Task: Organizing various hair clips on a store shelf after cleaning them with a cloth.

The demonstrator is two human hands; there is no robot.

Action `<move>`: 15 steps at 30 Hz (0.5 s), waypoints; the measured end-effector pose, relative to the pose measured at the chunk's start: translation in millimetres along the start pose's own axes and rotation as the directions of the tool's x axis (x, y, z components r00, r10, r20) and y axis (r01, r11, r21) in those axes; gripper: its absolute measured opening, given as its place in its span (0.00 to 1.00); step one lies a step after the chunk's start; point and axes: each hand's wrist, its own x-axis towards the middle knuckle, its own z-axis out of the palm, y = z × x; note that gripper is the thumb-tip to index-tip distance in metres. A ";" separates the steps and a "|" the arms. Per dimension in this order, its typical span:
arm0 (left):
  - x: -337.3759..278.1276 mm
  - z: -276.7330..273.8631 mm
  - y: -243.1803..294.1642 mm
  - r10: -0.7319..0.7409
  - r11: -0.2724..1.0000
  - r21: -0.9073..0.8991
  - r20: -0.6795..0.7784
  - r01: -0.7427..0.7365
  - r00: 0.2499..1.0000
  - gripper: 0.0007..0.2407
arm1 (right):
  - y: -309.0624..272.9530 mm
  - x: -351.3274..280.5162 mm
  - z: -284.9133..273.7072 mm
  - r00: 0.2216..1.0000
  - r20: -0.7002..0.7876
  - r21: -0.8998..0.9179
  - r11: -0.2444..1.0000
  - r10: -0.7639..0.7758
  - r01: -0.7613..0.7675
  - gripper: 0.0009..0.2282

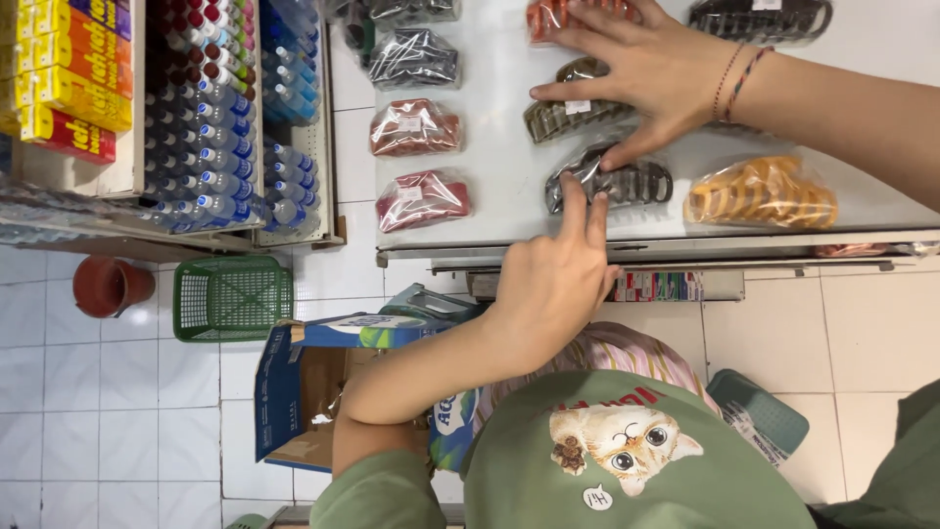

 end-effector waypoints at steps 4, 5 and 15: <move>10.5 -1.0 2.0 0.016 1.000 0.021 0.029 -0.016 0.999 0.31 | 4.4 -10.9 -1.5 1.000 -0.015 0.015 1.000 0.003 -0.002 0.45; 12.8 -1.9 2.6 0.023 0.999 0.020 0.044 -0.024 0.999 0.31 | 5.6 -14.0 -1.0 1.000 -0.025 0.020 1.000 0.004 -0.003 0.45; 27.6 10.1 17.2 0.090 0.995 0.049 0.040 -0.092 0.995 0.32 | 15.9 -49.3 -3.4 0.999 -0.045 0.020 1.000 0.011 -0.010 0.41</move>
